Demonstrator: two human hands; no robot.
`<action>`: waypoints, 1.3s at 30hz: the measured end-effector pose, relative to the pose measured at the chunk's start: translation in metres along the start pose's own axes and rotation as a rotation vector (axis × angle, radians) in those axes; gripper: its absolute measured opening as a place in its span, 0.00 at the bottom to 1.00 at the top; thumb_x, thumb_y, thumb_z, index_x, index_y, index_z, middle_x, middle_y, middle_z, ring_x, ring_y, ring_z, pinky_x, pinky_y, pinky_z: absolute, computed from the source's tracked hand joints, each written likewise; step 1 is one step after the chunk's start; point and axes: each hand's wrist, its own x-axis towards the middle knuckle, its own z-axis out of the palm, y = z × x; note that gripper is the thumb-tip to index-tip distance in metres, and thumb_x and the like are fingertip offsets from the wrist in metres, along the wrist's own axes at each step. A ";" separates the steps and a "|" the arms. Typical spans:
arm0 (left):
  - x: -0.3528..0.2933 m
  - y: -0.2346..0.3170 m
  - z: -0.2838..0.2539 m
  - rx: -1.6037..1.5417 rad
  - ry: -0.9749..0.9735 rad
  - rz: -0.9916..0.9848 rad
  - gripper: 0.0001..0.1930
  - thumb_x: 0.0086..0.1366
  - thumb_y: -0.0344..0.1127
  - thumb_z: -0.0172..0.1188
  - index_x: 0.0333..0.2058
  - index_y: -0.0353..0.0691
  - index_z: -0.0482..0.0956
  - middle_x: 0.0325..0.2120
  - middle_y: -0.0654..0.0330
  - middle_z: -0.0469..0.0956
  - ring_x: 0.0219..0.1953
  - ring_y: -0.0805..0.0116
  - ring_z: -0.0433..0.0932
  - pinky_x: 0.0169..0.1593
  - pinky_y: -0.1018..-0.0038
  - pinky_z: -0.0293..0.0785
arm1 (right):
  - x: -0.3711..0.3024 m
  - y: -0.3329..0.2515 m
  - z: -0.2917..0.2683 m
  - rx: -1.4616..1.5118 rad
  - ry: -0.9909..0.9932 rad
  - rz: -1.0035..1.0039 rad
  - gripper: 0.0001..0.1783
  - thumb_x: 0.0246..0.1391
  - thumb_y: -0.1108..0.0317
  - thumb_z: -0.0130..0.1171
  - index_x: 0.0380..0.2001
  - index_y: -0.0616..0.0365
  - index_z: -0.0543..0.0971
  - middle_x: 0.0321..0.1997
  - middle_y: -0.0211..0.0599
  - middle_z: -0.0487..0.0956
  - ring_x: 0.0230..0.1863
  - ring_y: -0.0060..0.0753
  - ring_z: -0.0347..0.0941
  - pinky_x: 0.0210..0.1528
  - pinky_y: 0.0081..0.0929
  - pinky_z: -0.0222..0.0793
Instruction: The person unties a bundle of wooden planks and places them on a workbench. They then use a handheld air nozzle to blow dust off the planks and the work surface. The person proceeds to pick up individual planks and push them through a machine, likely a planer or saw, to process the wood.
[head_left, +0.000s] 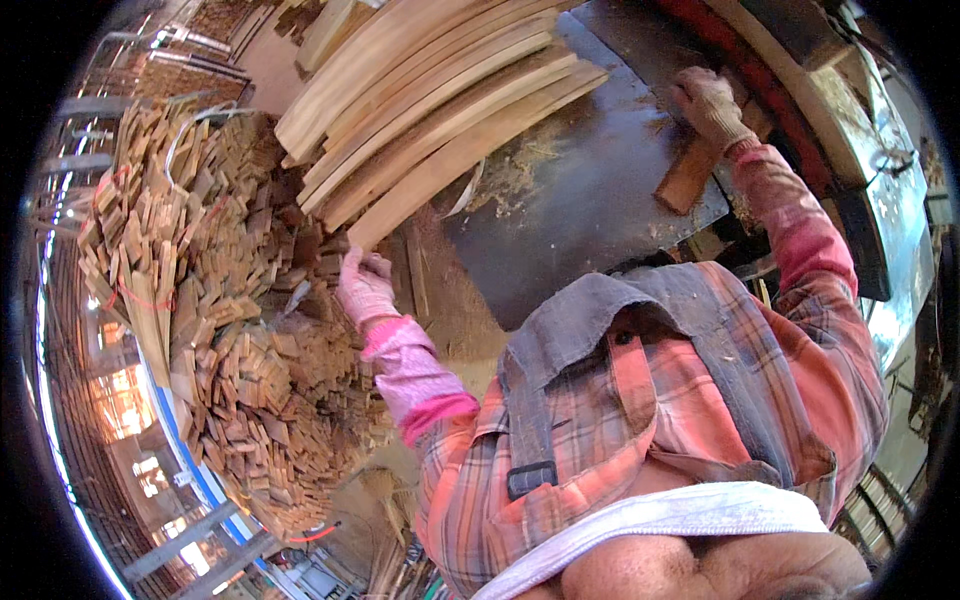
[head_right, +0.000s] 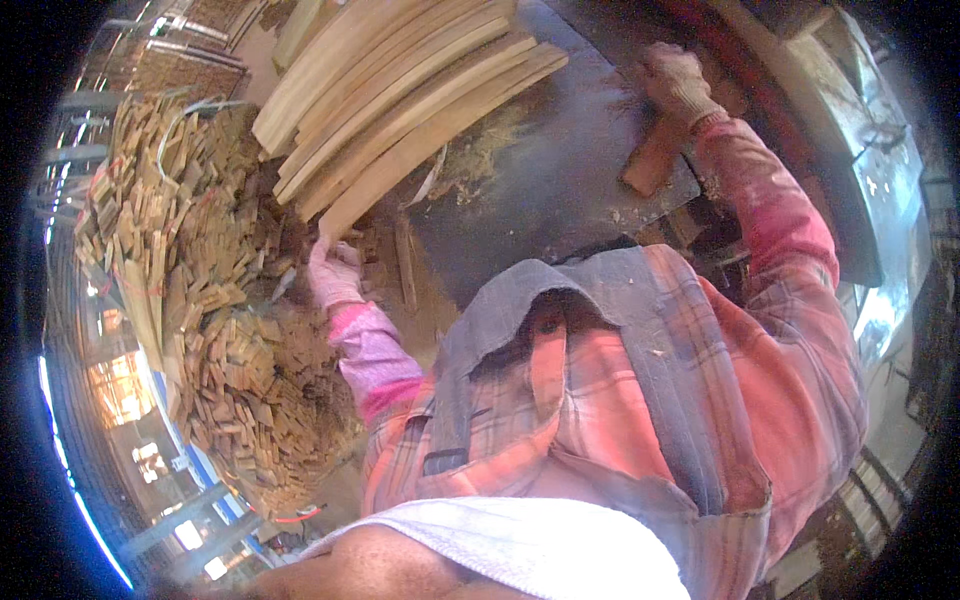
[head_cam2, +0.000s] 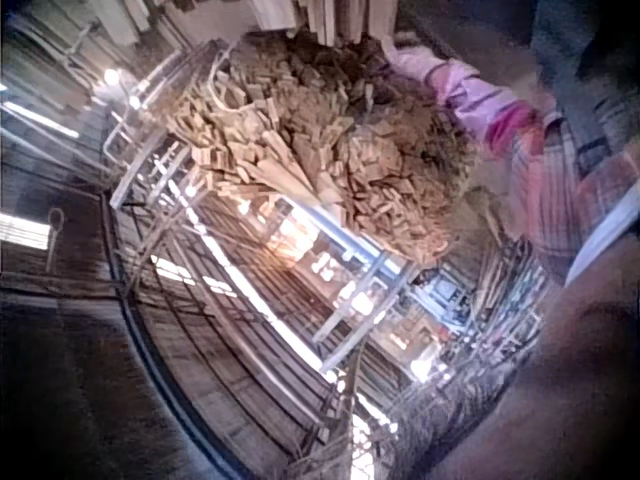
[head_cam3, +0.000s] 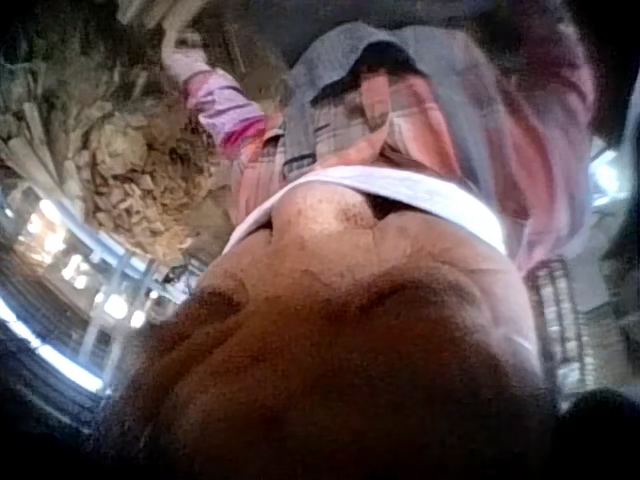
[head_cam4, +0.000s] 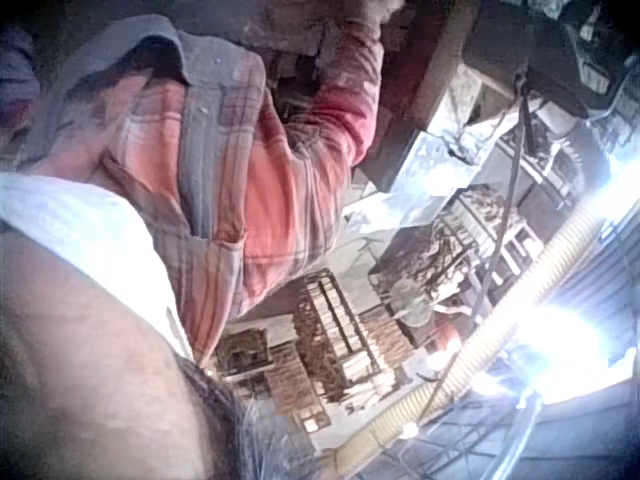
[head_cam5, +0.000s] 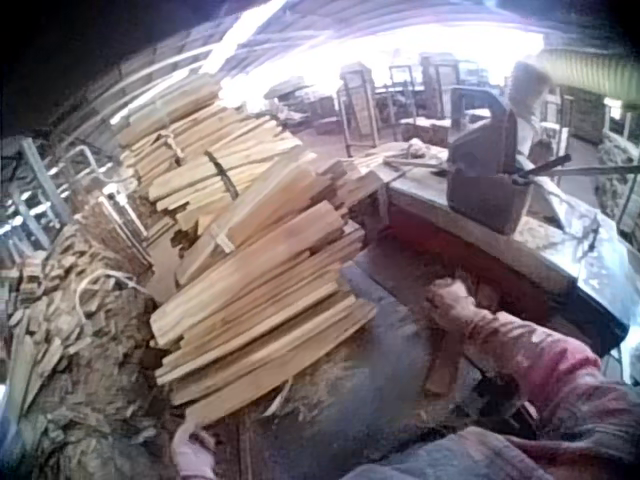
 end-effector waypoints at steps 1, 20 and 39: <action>-0.014 0.002 -0.016 -0.036 -0.016 -0.029 0.07 0.58 0.31 0.66 0.31 0.38 0.76 0.23 0.60 0.77 0.20 0.68 0.73 0.23 0.74 0.73 | 0.004 -0.031 -0.017 0.062 -0.008 -0.083 0.13 0.54 0.58 0.58 0.34 0.55 0.81 0.38 0.43 0.81 0.44 0.55 0.76 0.48 0.45 0.73; -0.162 -0.078 0.017 0.415 -0.192 0.080 0.07 0.63 0.31 0.58 0.36 0.34 0.74 0.27 0.59 0.74 0.25 0.70 0.75 0.29 0.74 0.74 | -0.014 -0.242 -0.058 0.235 -0.174 -0.498 0.11 0.46 0.56 0.64 0.31 0.48 0.83 0.35 0.32 0.83 0.42 0.41 0.80 0.43 0.43 0.74; 0.048 0.011 0.065 1.299 0.114 0.571 0.24 0.58 0.44 0.64 0.44 0.26 0.80 0.40 0.41 0.83 0.46 0.51 0.82 0.51 0.66 0.73 | -0.032 0.049 0.064 0.154 0.177 -0.218 0.13 0.56 0.59 0.58 0.30 0.59 0.78 0.35 0.47 0.76 0.41 0.55 0.72 0.44 0.47 0.68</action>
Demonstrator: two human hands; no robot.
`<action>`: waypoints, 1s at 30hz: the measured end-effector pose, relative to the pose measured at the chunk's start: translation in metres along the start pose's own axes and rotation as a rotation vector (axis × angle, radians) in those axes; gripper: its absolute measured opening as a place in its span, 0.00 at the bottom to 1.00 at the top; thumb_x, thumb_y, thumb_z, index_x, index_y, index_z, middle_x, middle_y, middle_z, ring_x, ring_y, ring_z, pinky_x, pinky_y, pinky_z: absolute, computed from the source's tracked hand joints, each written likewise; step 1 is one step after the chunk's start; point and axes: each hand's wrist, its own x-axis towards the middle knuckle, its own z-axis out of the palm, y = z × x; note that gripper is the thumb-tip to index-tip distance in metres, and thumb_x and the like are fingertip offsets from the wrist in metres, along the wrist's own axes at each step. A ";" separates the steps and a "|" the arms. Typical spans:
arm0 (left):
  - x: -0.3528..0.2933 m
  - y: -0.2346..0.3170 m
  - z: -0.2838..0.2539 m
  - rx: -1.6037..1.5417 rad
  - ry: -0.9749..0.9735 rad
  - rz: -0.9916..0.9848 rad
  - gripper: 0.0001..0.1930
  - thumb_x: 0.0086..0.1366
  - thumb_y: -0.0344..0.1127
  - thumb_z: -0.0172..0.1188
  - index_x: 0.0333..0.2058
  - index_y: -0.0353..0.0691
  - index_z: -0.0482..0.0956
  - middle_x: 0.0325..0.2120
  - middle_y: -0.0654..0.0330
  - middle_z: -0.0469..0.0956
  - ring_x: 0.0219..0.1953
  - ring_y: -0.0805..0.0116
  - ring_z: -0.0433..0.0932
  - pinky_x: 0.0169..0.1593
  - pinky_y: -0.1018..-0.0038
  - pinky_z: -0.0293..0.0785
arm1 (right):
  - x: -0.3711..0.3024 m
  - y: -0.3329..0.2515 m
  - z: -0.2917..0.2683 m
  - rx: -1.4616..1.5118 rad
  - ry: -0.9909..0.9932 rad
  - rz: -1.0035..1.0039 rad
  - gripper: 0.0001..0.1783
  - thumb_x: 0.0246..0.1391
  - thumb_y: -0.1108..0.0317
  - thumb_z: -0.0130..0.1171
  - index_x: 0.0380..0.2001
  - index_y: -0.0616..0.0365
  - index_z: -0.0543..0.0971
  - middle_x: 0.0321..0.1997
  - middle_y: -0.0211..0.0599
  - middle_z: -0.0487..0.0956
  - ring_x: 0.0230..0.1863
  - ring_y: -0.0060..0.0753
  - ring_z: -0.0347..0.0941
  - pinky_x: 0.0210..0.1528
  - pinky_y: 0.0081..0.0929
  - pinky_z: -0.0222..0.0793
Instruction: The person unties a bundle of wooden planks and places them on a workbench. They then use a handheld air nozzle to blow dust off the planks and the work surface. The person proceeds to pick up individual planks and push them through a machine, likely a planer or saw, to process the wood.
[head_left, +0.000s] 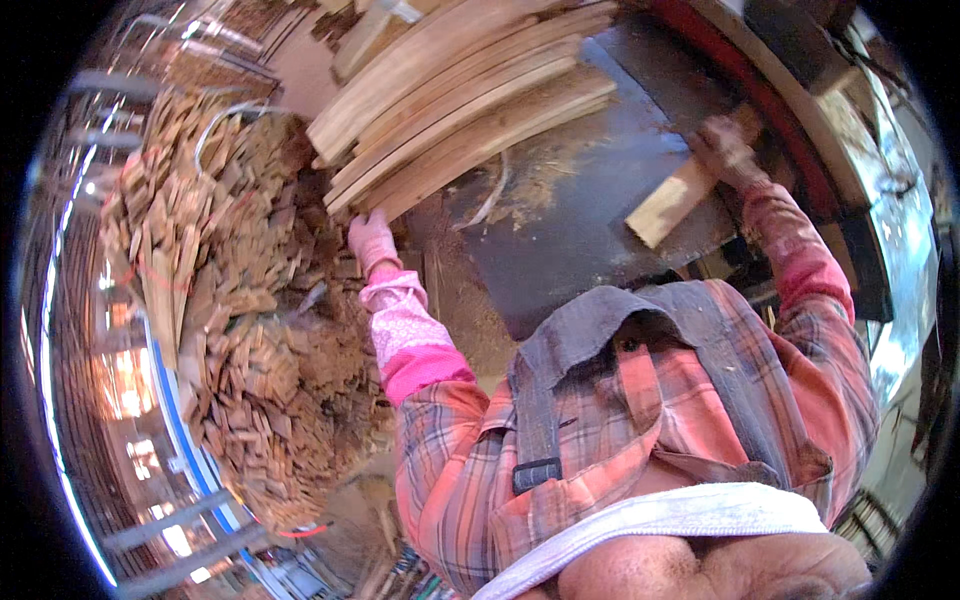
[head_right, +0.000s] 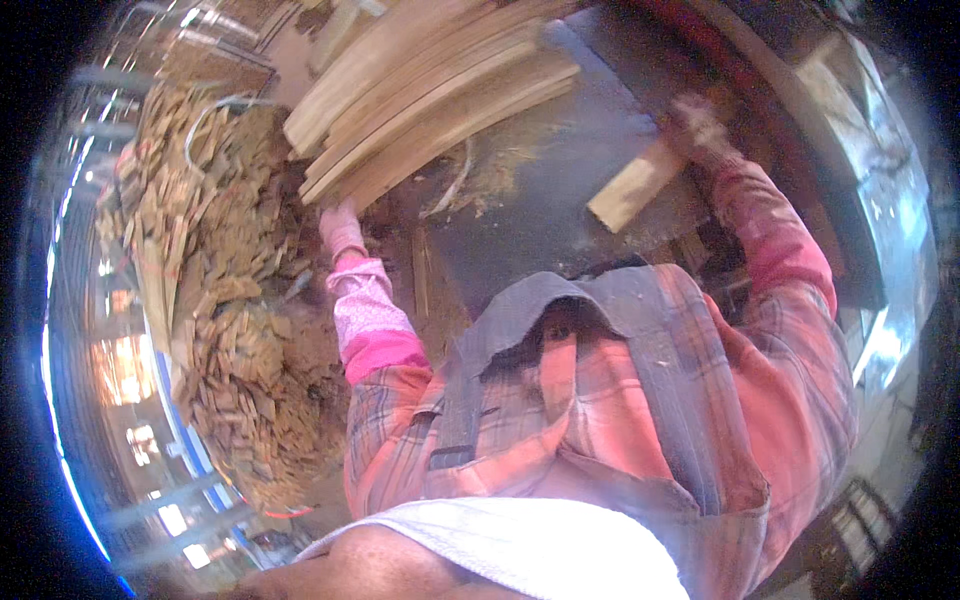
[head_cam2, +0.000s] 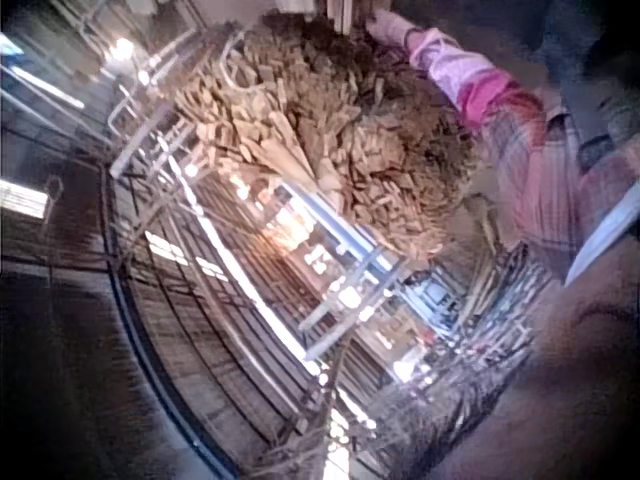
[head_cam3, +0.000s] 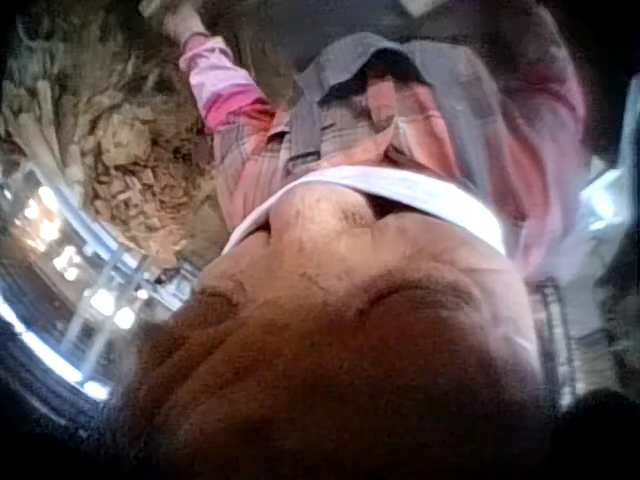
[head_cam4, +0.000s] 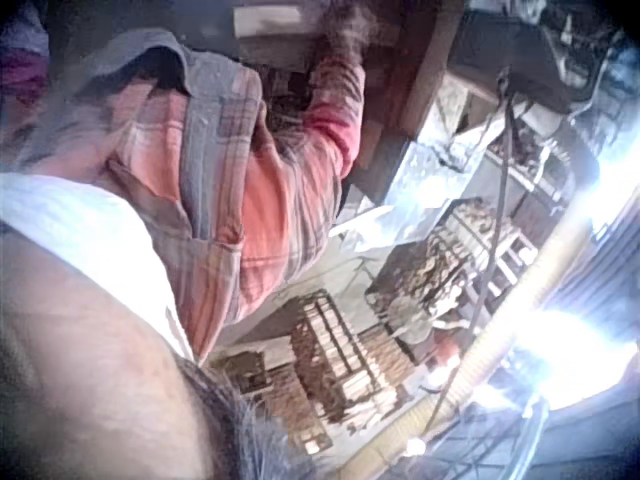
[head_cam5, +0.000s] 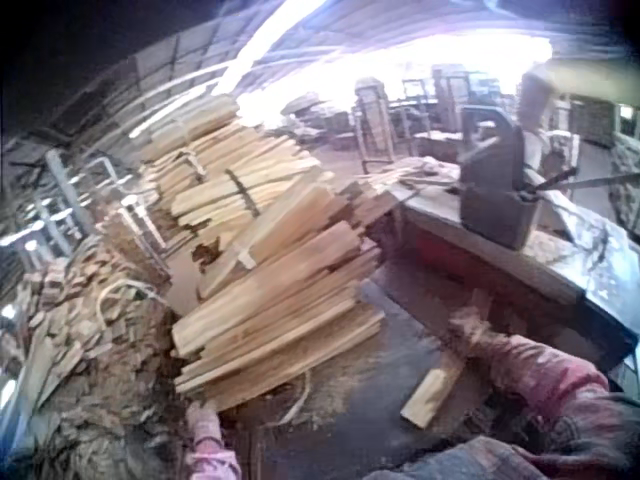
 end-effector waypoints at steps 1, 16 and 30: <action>-0.001 -0.001 0.001 -0.010 0.002 0.052 0.24 0.58 0.44 0.64 0.43 0.27 0.81 0.38 0.42 0.83 0.44 0.51 0.82 0.51 0.65 0.74 | 0.003 0.010 -0.006 -0.056 -0.071 0.056 0.13 0.56 0.59 0.58 0.31 0.59 0.79 0.36 0.47 0.77 0.43 0.55 0.73 0.45 0.47 0.69; -0.151 0.014 0.049 -0.645 -0.248 0.073 0.12 0.62 0.35 0.65 0.40 0.33 0.82 0.36 0.59 0.82 0.41 0.71 0.78 0.48 0.74 0.73 | 0.121 -0.238 -0.044 0.018 -0.163 -0.410 0.33 0.44 0.67 0.64 0.58 0.48 0.73 0.54 0.41 0.78 0.56 0.49 0.74 0.57 0.44 0.71; -0.026 -0.062 0.002 -0.395 0.071 -0.013 0.17 0.61 0.38 0.63 0.42 0.29 0.79 0.36 0.54 0.80 0.36 0.63 0.78 0.42 0.69 0.74 | 0.096 -0.217 -0.082 -0.108 -0.651 -0.391 0.18 0.41 0.71 0.67 0.41 0.52 0.81 0.42 0.42 0.84 0.45 0.51 0.81 0.43 0.44 0.78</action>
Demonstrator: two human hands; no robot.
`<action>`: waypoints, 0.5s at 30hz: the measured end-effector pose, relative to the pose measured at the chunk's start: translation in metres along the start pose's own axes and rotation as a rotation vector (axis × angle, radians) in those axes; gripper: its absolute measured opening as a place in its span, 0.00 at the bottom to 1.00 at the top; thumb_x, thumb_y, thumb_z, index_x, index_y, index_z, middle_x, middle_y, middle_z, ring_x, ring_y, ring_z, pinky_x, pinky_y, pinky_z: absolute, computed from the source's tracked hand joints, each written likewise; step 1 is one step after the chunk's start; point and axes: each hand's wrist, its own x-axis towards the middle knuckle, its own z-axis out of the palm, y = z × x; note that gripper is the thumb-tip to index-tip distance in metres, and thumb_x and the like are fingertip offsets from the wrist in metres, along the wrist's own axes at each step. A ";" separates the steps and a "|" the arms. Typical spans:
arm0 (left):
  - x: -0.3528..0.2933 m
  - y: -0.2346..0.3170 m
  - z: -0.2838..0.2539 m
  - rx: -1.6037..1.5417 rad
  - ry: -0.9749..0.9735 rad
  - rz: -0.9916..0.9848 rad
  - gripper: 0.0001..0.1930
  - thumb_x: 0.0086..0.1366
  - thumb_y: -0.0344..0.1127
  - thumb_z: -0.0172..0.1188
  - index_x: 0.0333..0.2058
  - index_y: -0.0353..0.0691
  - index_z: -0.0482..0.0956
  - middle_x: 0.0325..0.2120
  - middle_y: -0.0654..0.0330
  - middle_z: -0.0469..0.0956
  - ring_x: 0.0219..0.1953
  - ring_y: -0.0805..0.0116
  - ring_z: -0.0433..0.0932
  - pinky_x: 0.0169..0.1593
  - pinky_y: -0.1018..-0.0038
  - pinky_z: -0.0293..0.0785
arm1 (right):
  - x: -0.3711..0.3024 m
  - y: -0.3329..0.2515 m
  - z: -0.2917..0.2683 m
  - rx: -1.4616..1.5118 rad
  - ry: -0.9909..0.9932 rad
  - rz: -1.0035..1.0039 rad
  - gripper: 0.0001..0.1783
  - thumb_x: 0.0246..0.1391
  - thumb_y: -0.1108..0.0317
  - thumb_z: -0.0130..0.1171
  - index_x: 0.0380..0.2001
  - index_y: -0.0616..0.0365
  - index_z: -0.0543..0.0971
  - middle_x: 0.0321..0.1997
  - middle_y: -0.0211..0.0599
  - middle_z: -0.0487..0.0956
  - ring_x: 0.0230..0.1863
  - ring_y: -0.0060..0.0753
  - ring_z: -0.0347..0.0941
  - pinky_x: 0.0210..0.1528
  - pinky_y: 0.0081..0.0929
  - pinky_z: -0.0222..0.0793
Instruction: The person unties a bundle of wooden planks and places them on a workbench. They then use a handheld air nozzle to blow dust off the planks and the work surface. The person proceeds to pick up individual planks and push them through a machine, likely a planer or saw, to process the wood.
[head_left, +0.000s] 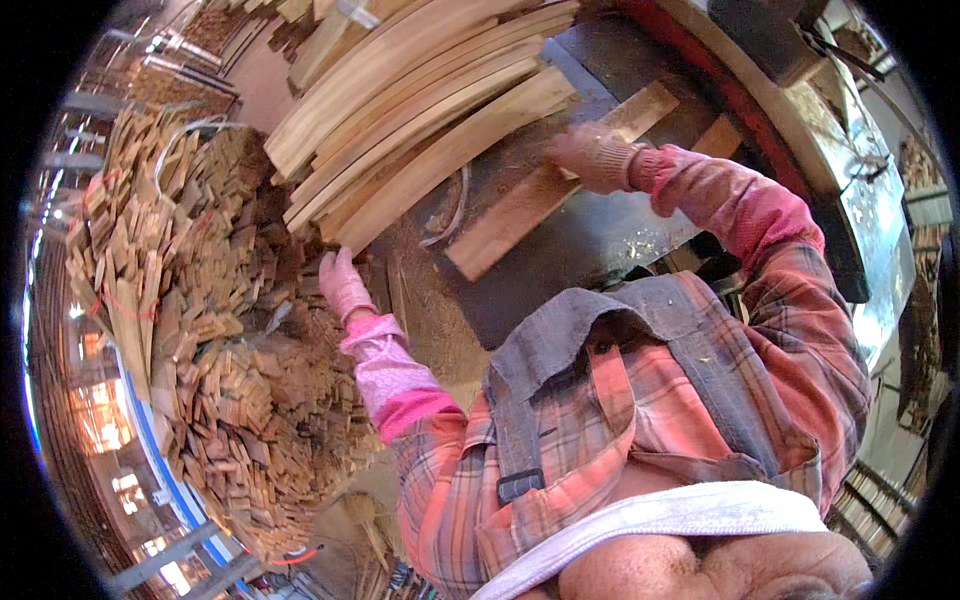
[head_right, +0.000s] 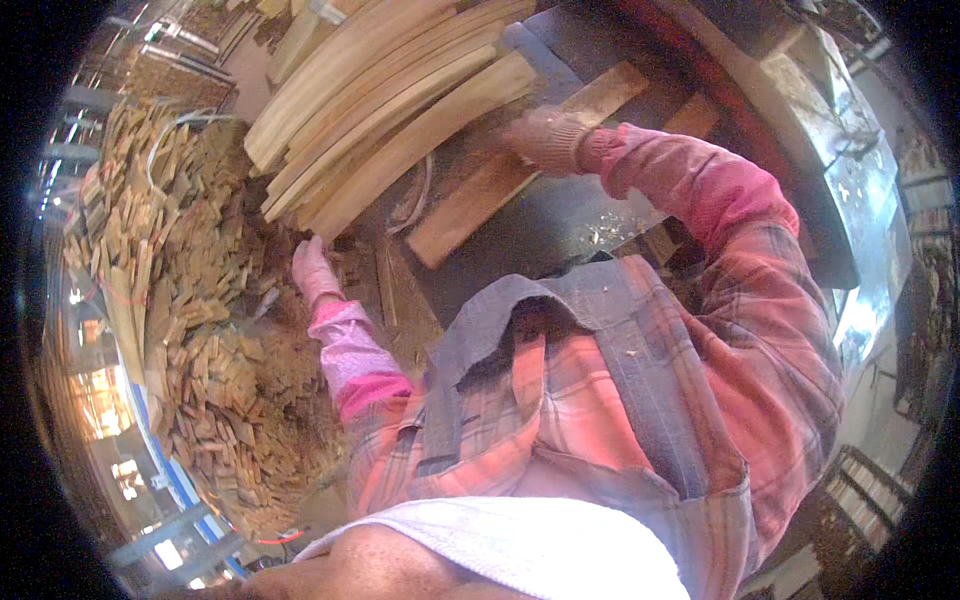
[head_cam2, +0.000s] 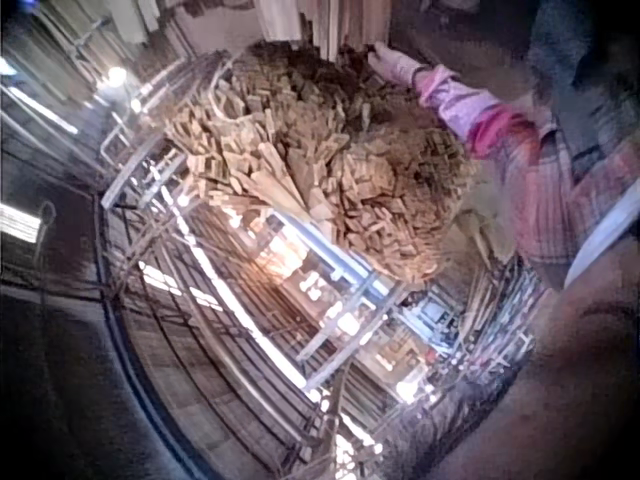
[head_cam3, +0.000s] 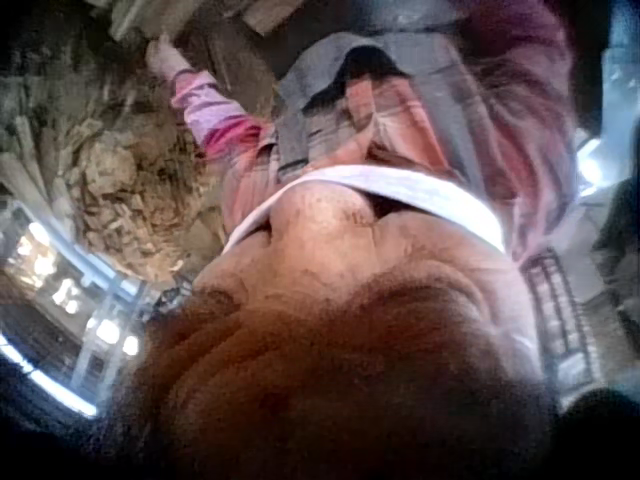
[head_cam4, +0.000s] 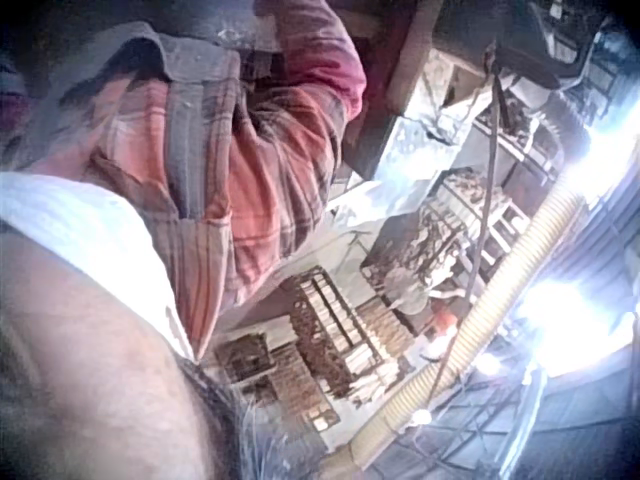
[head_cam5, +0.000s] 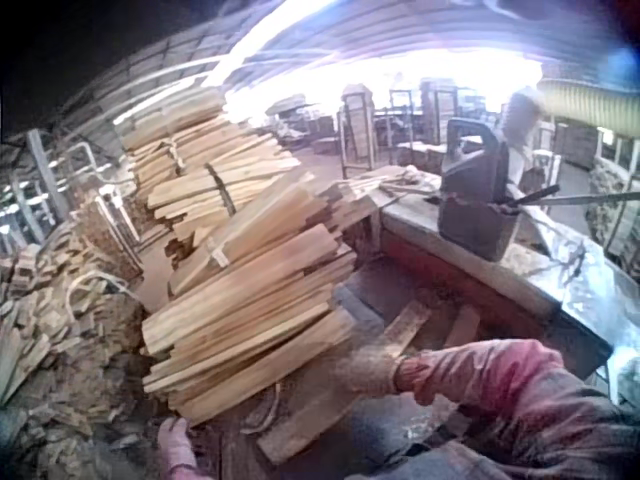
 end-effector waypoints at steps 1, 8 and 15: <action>0.008 -0.003 -0.002 -0.134 -0.088 -0.139 0.15 0.61 0.37 0.63 0.39 0.29 0.79 0.33 0.56 0.79 0.33 0.64 0.77 0.37 0.70 0.74 | -0.014 0.010 0.002 0.022 -0.007 0.032 0.18 0.41 0.71 0.67 0.41 0.52 0.81 0.42 0.42 0.83 0.46 0.51 0.81 0.44 0.45 0.78; 0.016 0.002 -0.008 -0.749 -0.223 -0.585 0.09 0.59 0.30 0.62 0.38 0.36 0.78 0.32 0.59 0.78 0.27 0.67 0.74 0.25 0.74 0.71 | -0.082 0.124 0.067 0.023 -0.045 0.350 0.32 0.42 0.78 0.61 0.55 0.46 0.74 0.55 0.39 0.77 0.60 0.48 0.71 0.58 0.41 0.72; -0.078 0.041 -0.008 -0.660 -0.472 -0.196 0.17 0.54 0.18 0.58 0.44 0.32 0.79 0.39 0.55 0.81 0.40 0.62 0.81 0.48 0.67 0.79 | -0.069 0.121 0.017 -0.124 -0.326 0.344 0.18 0.48 0.68 0.64 0.46 0.52 0.81 0.48 0.42 0.82 0.54 0.50 0.77 0.53 0.42 0.75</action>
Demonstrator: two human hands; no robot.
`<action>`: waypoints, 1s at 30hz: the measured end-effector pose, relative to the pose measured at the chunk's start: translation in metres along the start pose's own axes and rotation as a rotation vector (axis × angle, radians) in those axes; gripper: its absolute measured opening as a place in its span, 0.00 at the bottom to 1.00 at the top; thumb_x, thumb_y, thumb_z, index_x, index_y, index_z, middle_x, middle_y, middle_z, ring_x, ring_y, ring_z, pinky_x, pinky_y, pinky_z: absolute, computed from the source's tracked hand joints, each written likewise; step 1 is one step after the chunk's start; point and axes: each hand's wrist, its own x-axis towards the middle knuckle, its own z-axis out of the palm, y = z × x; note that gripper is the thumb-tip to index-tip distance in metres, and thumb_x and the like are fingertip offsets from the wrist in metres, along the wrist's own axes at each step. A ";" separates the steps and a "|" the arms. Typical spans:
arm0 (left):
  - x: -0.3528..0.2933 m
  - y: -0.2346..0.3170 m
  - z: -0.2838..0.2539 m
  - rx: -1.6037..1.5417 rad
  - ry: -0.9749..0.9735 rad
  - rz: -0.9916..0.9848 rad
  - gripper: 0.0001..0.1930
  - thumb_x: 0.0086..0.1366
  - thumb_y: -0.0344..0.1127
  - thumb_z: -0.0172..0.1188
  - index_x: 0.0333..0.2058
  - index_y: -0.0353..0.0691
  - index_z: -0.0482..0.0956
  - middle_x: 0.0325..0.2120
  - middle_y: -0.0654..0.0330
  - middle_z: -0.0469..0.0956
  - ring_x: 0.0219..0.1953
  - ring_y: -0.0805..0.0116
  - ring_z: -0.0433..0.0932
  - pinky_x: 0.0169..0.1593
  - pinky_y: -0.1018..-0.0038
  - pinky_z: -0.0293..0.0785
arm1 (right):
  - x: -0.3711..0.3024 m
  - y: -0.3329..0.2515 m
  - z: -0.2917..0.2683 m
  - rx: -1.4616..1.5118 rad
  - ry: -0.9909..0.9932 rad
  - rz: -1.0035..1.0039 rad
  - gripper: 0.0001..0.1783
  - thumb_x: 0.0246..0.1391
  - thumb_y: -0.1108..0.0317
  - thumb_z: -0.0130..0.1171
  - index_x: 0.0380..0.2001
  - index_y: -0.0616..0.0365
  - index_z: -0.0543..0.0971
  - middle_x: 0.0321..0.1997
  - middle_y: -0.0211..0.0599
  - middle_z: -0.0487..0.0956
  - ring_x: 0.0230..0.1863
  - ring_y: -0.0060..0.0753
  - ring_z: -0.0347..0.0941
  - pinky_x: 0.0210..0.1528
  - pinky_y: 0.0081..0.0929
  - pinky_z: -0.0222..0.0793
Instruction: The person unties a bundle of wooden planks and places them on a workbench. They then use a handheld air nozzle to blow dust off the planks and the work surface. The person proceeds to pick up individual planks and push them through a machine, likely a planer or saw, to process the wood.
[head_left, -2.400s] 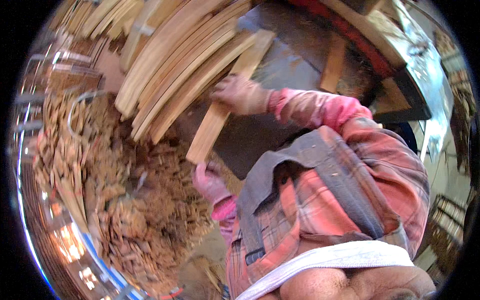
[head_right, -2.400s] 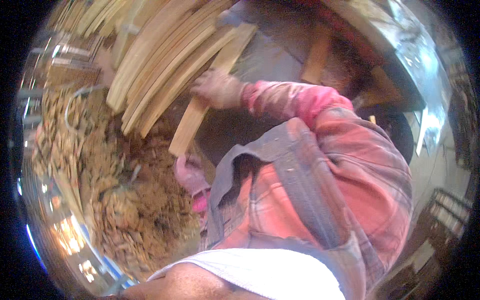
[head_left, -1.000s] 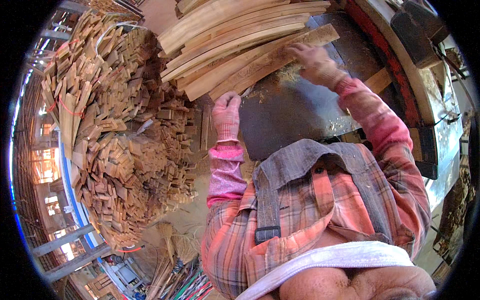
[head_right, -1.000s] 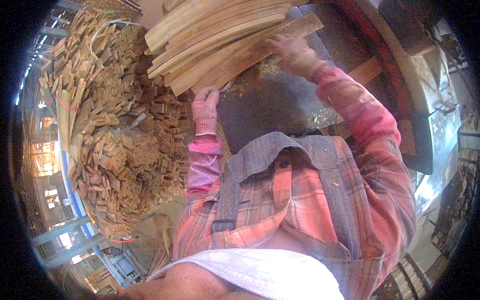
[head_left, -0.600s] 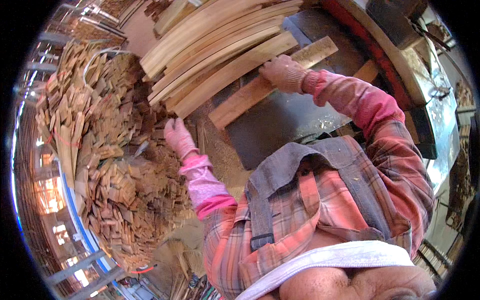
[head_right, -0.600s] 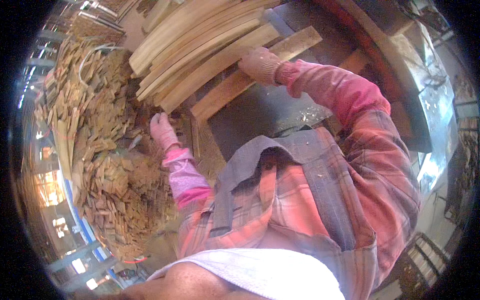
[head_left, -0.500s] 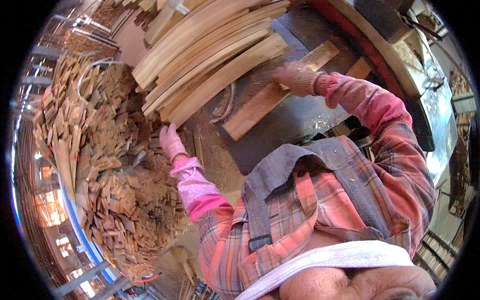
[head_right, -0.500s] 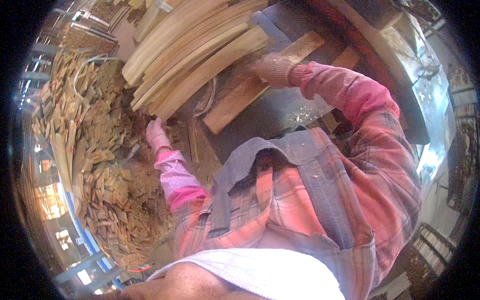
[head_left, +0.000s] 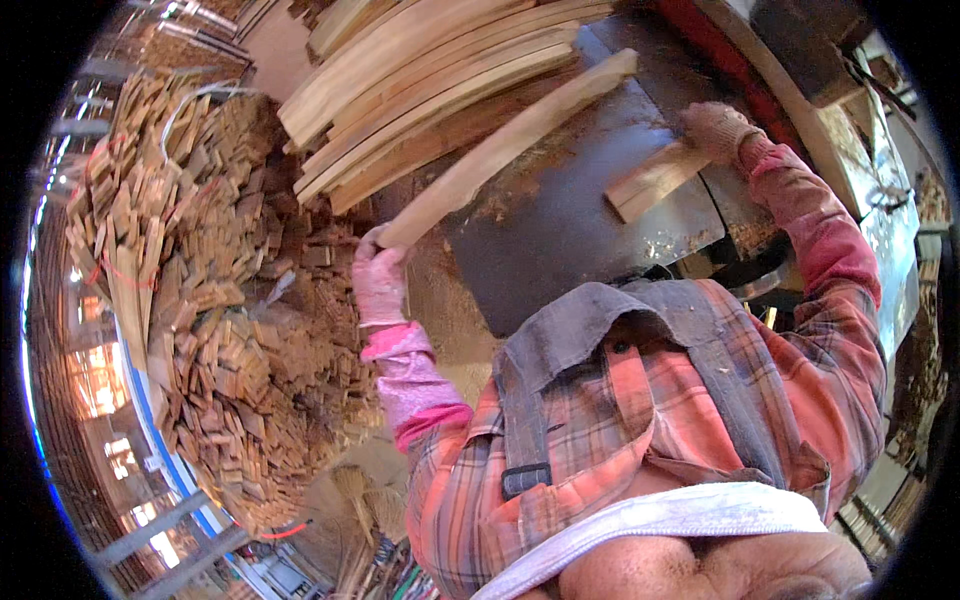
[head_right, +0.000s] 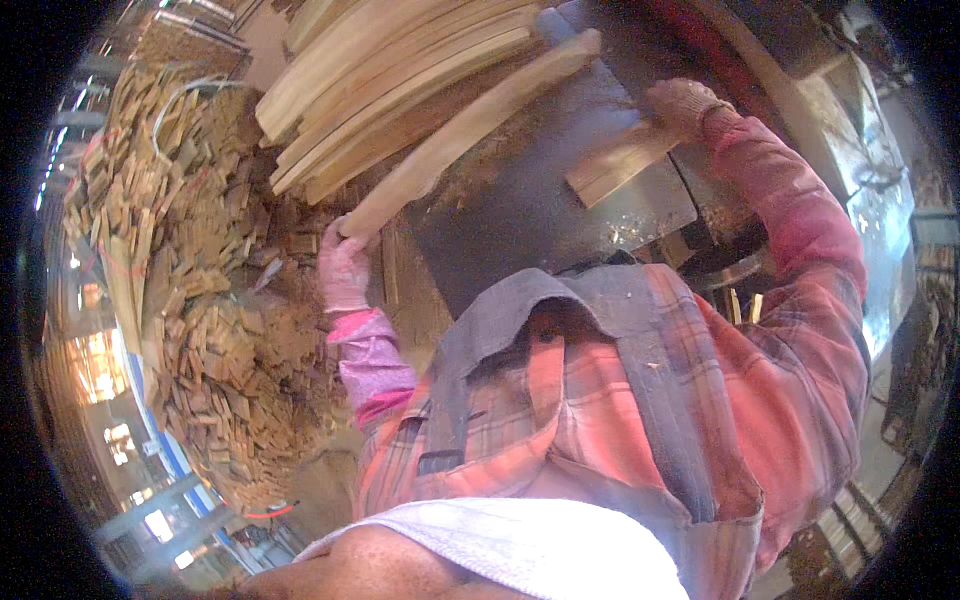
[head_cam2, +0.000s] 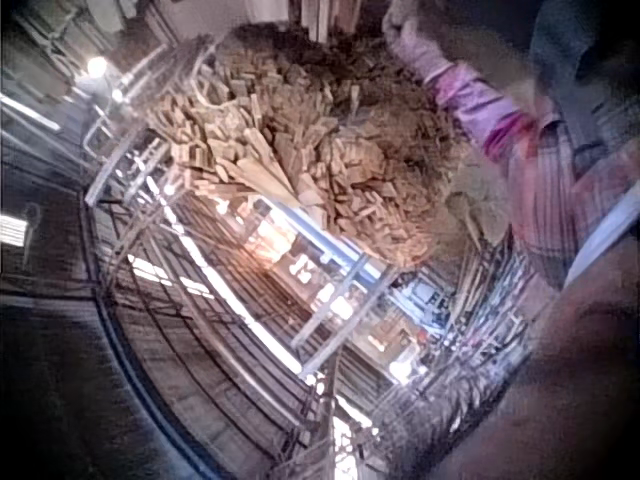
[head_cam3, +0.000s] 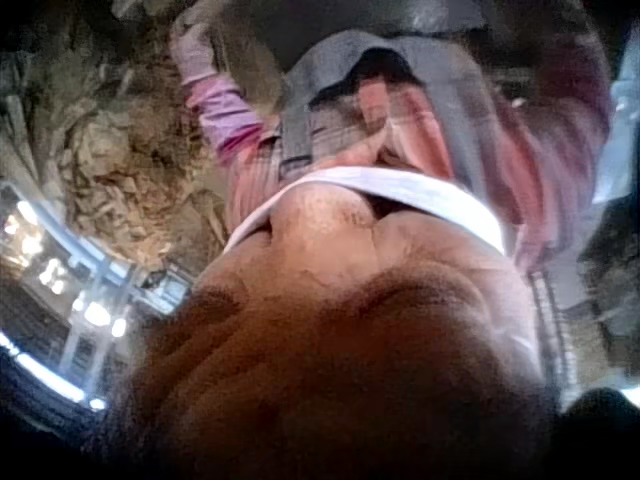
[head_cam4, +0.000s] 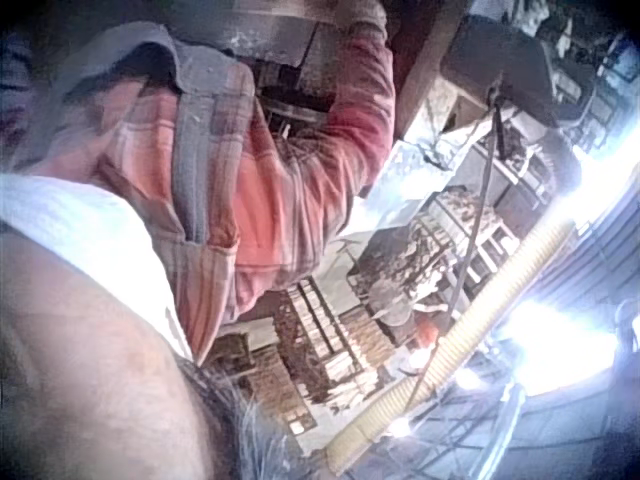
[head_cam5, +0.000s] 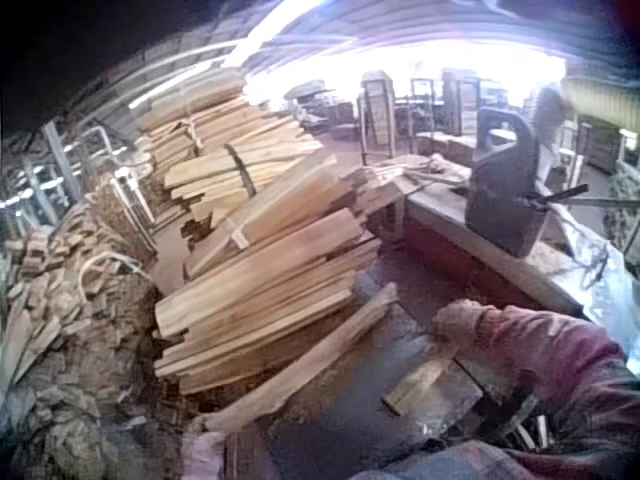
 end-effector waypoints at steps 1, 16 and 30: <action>-0.005 -0.008 -0.001 0.025 -0.037 0.032 0.18 0.54 0.19 0.58 0.45 0.32 0.78 0.39 0.55 0.81 0.40 0.62 0.81 0.47 0.68 0.80 | -0.004 -0.008 -0.010 0.189 0.185 -0.125 0.17 0.50 0.66 0.61 0.45 0.52 0.80 0.49 0.42 0.81 0.54 0.49 0.77 0.52 0.44 0.74; 0.036 -0.022 0.023 0.969 -0.086 0.190 0.18 0.61 0.35 0.64 0.48 0.34 0.80 0.47 0.48 0.81 0.48 0.55 0.80 0.52 0.63 0.78 | 0.087 -0.147 0.051 0.419 0.674 -0.191 0.17 0.55 0.50 0.56 0.33 0.52 0.82 0.36 0.43 0.81 0.43 0.49 0.78 0.47 0.45 0.73; 0.134 0.016 -0.055 1.271 0.394 0.328 0.27 0.56 0.42 0.67 0.54 0.39 0.76 0.51 0.39 0.75 0.53 0.44 0.75 0.57 0.58 0.71 | 0.051 -0.016 0.041 0.180 0.308 0.336 0.12 0.52 0.57 0.58 0.33 0.50 0.85 0.42 0.40 0.83 0.48 0.46 0.79 0.48 0.42 0.75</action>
